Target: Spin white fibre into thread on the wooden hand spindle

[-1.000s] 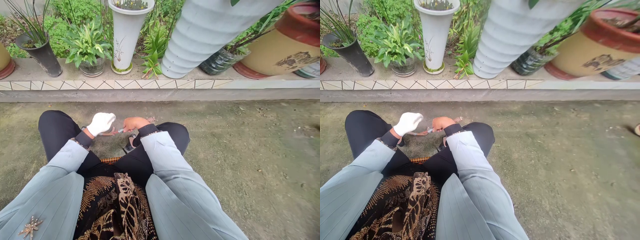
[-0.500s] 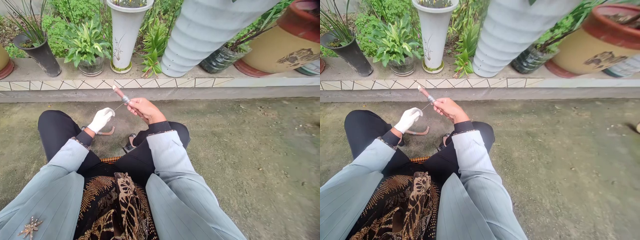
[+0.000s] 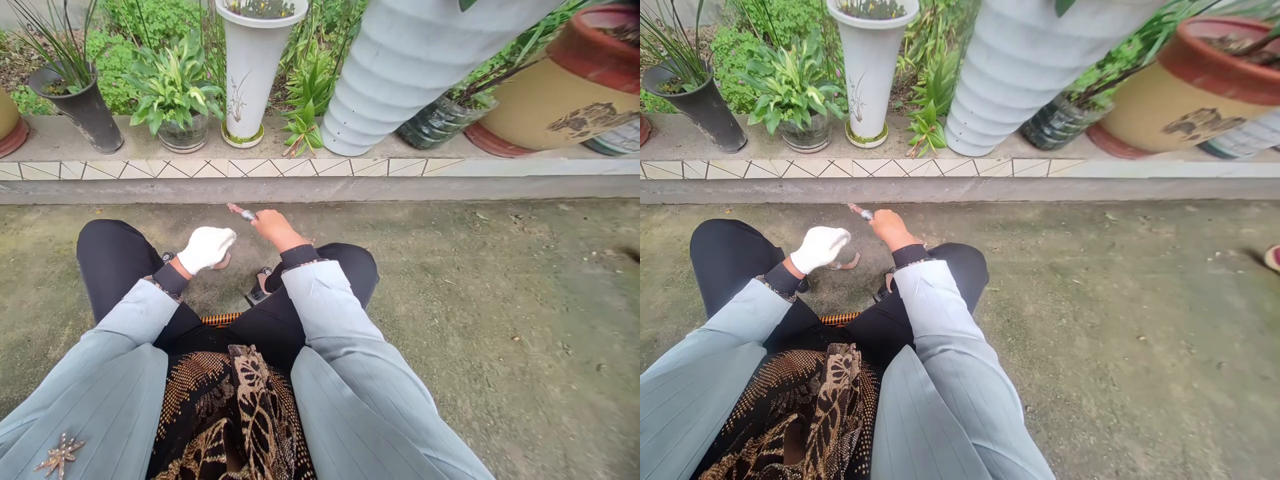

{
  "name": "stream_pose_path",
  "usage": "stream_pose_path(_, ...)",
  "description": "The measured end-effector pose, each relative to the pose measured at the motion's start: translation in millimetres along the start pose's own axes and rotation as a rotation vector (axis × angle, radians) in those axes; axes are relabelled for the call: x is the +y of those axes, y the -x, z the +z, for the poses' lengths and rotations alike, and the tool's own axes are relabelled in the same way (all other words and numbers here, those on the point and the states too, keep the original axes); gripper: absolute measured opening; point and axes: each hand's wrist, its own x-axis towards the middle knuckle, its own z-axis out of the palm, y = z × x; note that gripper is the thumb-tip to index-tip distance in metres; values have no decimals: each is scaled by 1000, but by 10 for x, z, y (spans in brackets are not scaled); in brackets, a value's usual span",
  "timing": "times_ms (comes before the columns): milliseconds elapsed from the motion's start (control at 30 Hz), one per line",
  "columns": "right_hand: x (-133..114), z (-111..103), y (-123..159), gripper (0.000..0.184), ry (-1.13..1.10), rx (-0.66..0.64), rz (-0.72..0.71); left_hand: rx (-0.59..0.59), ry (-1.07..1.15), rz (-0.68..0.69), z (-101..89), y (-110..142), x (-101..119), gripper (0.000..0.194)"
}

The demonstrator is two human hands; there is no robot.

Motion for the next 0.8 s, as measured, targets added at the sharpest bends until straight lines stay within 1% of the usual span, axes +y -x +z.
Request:
stream_pose_path(33, -42, 53, 10, 29, 34, -107, -37, 9, -8, -3, -4, 2, -12, 35)
stream_pose_path(100, -111, 150, 45, 22, 39, -422, -144, 19, -9, -20, -1, 3, -53, 34)
stream_pose_path(167, -161, 215, 96, 17, -23, -738, -239, 23, 10, -46, 8, 0, -108, 33)
stream_pose_path(200, -177, 225, 126, 17, -73, -857, -283, 27, 28, -68, 12, -4, -137, 32)
stream_pose_path(233, -187, 215, 159, 19, -131, -938, -330, 31, 52, -96, 14, -11, -165, 32)
stream_pose_path(267, -187, 182, 195, 22, -197, -989, -380, 33, 88, -128, 15, -20, -190, 31)
stream_pose_path(333, -156, 48, 273, 30, -369, -1063, -503, 22, 227, -175, 18, -42, -229, 29)
stream_pose_path(367, -124, -42, 313, 34, -467, -1047, -549, 17, 334, -187, 22, -53, -241, 29)
stream_pose_path(400, -83, -138, 352, 35, -565, -983, -580, 14, 459, -195, 29, -63, -246, 29)
stream_pose_path(433, -36, -228, 385, 35, -685, -871, -597, 13, 590, -204, 38, -71, -245, 29)
stream_pose_path(467, 13, -306, 409, 35, -842, -692, -579, 16, 710, -217, 49, -77, -238, 30)
stream_pose_path(533, 102, -400, 420, 33, -1116, -299, -464, 26, 860, -252, 69, -81, -214, 31)
stream_pose_path(567, 137, -414, 404, 32, -1203, -124, -384, 26, 872, -261, 75, -79, -198, 31)
stream_pose_path(600, 167, -410, 374, 30, -1248, 13, -302, 21, 839, -254, 77, -76, -181, 31)
stream_pose_path(633, 191, -392, 332, 28, -1250, 108, -224, 13, 766, -226, 74, -72, -163, 31)
stream_pose_path(667, 209, -365, 282, 25, -1210, 167, -152, 1, 662, -180, 68, -66, -144, 31)
stream_pose_path(700, 221, -333, 230, 22, -1129, 196, -85, -15, 541, -124, 57, -59, -124, 31)
stream_pose_path(733, 227, -300, 178, 20, -1006, 202, -25, -31, 419, -68, 43, -52, -103, 32)
stream_pose_path(800, 217, -237, 93, 17, -679, 186, 58, -41, 223, 15, 9, -34, -65, 34)
